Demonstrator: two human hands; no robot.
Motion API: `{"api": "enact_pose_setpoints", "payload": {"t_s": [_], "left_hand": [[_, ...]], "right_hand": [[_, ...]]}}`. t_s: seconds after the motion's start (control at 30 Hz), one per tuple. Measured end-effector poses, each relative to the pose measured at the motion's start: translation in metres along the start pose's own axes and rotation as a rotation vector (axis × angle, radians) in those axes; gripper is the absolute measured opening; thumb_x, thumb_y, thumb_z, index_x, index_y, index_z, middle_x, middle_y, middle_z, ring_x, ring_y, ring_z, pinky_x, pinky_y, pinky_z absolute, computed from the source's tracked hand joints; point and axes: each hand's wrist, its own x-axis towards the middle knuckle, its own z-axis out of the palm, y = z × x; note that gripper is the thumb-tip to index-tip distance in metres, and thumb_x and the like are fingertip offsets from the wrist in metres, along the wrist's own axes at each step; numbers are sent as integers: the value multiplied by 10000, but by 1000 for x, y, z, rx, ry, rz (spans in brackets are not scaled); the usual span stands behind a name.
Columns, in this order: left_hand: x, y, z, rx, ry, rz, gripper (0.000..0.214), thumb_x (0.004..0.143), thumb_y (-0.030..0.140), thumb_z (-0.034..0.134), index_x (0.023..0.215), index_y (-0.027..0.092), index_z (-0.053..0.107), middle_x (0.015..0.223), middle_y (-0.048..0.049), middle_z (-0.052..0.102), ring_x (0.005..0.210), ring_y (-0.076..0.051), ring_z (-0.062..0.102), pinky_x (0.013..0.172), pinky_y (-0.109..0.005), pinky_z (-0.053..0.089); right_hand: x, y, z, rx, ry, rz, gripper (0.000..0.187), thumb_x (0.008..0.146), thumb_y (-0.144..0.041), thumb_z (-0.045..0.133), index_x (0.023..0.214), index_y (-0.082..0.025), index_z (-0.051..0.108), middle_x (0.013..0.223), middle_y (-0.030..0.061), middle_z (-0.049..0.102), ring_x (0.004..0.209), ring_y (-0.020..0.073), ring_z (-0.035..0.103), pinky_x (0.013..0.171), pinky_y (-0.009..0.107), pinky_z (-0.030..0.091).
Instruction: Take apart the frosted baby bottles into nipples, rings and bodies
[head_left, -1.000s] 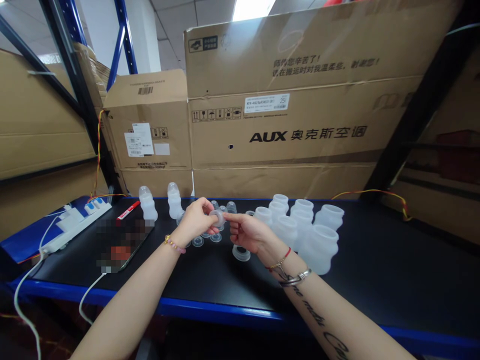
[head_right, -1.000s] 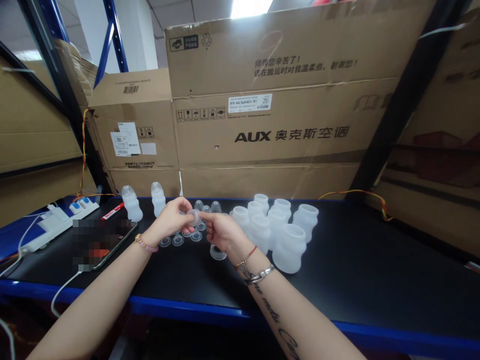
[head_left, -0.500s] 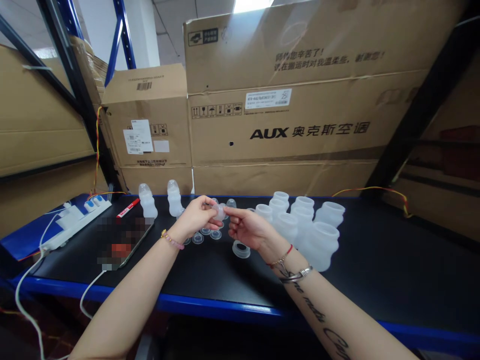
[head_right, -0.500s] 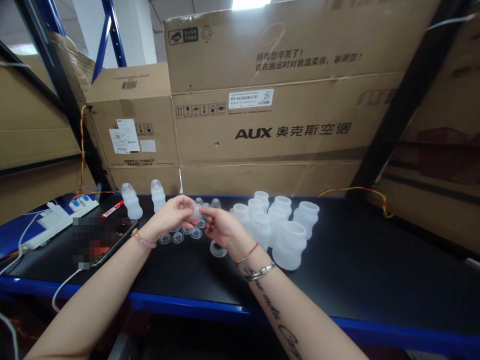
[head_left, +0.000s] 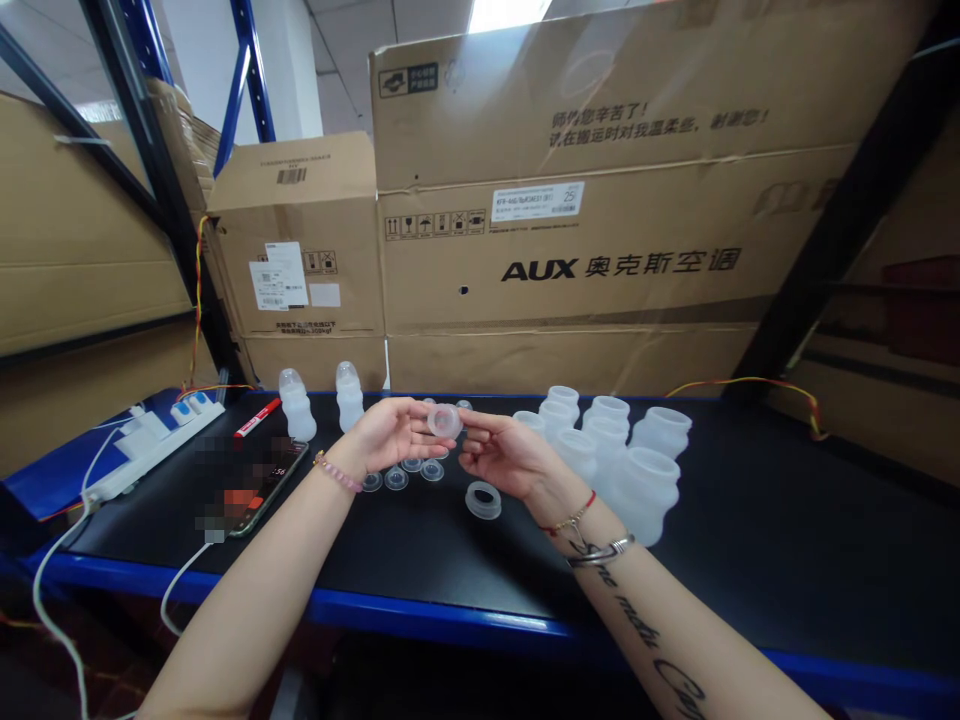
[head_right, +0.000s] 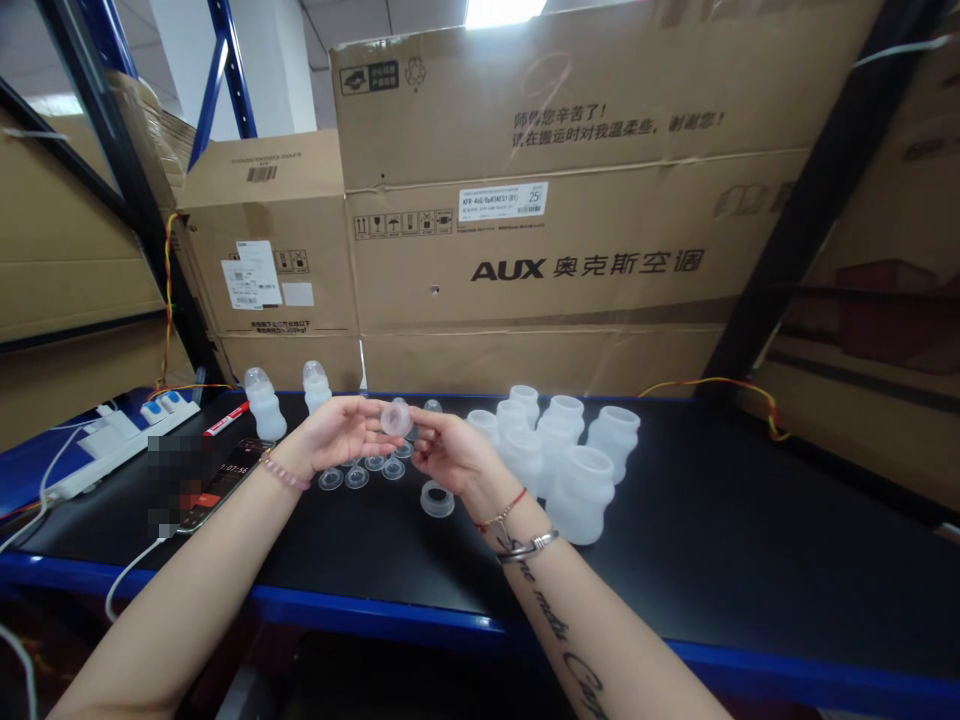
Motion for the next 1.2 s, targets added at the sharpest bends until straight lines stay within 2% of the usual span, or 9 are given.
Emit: {"api": "enact_pose_setpoints", "payload": {"t_s": [0.1,0.23,0.5,0.67,0.77,0.9,1.0,1.1,1.2], "left_hand": [[2,-2,-3,-82,-65,-13,290,909,199,455,1084,57,637,863,-170,712,736,-230,723,737,-342,573],[5,-7,-3,-199,-113,28,255,931,174,480,1083,53,644,928,-165,711,784,-197,717,843,-323,553],[7,-8,0,-181,-62,9,216,942,167,504,1004,32,661,853,-159,706,719,-155,682,718,-249,548],[5,-9,3,-142,46,96,163,918,75,497,953,34,650,840,-146,713,712,-147,698,742,-253,563],[2,-8,5,-102,118,175,204,836,-28,527,990,52,636,879,-139,727,790,-182,728,880,-333,564],[0,-6,5,-61,148,173,244,830,-10,549,1046,60,638,882,-147,735,807,-226,740,898,-418,567],[1,-6,2,-78,120,169,171,842,22,564,967,28,679,899,-177,735,863,-224,734,934,-387,556],[1,-7,1,-80,75,184,243,770,-76,557,953,14,690,943,-192,735,932,-208,723,981,-341,530],[1,-8,3,-44,116,191,296,742,-80,607,1004,35,683,948,-173,739,891,-199,729,958,-348,542]], "right_hand": [[-3,-2,2,53,-69,-5,339,689,-157,786,591,-181,462,441,-109,290,456,47,270,512,205,330],[-3,-2,2,85,-152,-41,367,668,-163,814,600,-184,455,453,-109,274,460,47,290,535,214,368],[-2,0,1,136,-242,-61,423,683,-179,818,601,-197,403,461,-111,265,460,50,277,549,217,383],[-3,-3,0,130,-222,-96,426,699,-187,810,619,-198,392,466,-107,272,455,50,283,522,220,348],[-5,-6,-1,81,-200,-153,420,724,-223,798,639,-210,387,464,-105,268,445,59,276,522,244,343],[-7,-9,-1,52,-191,-218,445,741,-250,786,640,-221,354,459,-102,265,441,67,268,534,267,348],[-8,-11,-3,56,-185,-258,472,751,-256,780,637,-224,323,457,-101,255,444,72,267,555,277,365],[-8,-12,-4,46,-187,-277,481,753,-276,783,643,-232,316,458,-103,249,446,78,271,563,287,375],[-7,-12,-5,43,-190,-276,485,744,-285,792,647,-234,319,459,-104,248,446,80,274,558,290,374]]}}
